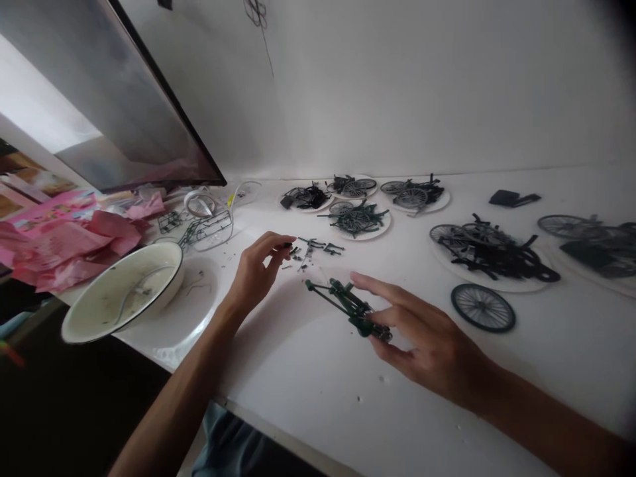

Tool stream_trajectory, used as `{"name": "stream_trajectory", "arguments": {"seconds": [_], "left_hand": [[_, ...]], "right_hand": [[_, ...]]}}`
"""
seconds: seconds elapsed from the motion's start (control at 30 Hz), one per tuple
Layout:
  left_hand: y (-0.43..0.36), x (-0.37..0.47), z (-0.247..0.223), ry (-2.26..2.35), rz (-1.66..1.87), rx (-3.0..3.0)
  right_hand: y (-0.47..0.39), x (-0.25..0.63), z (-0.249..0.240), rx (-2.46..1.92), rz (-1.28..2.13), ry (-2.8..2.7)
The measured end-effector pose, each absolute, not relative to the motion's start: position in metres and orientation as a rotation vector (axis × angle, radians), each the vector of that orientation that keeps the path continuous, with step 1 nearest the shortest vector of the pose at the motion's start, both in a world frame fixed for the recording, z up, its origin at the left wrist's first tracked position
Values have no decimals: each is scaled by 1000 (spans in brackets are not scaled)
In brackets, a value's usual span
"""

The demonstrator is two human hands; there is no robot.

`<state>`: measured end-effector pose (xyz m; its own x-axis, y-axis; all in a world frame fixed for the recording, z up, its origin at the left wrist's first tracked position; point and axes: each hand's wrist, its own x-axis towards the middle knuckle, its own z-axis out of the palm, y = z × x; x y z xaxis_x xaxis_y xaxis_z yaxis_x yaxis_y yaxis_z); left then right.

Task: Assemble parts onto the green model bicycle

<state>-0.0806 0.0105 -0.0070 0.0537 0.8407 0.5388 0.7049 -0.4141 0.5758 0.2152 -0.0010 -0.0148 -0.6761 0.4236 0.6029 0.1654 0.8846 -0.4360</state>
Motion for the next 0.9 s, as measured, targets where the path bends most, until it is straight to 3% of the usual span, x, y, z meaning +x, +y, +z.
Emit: {"name": "stream_trajectory", "arguments": {"seconds": [0.1,0.27,0.4,0.9], "left_hand": [[10,-80,-8,1624,1311,2118],[7,-67,-7,1542,1272,2234],[0,-54,-2,1452,1253,2247],[-12,-24,-7,1020,1199,1972]], "right_hand": [[-2,216,-16,-473,579,-2280],[2,217,-14,-889,1334,-1903],[12,216,-11,-968,1673,-1594],[28,220,-17,-854,1987,-1211]]}}
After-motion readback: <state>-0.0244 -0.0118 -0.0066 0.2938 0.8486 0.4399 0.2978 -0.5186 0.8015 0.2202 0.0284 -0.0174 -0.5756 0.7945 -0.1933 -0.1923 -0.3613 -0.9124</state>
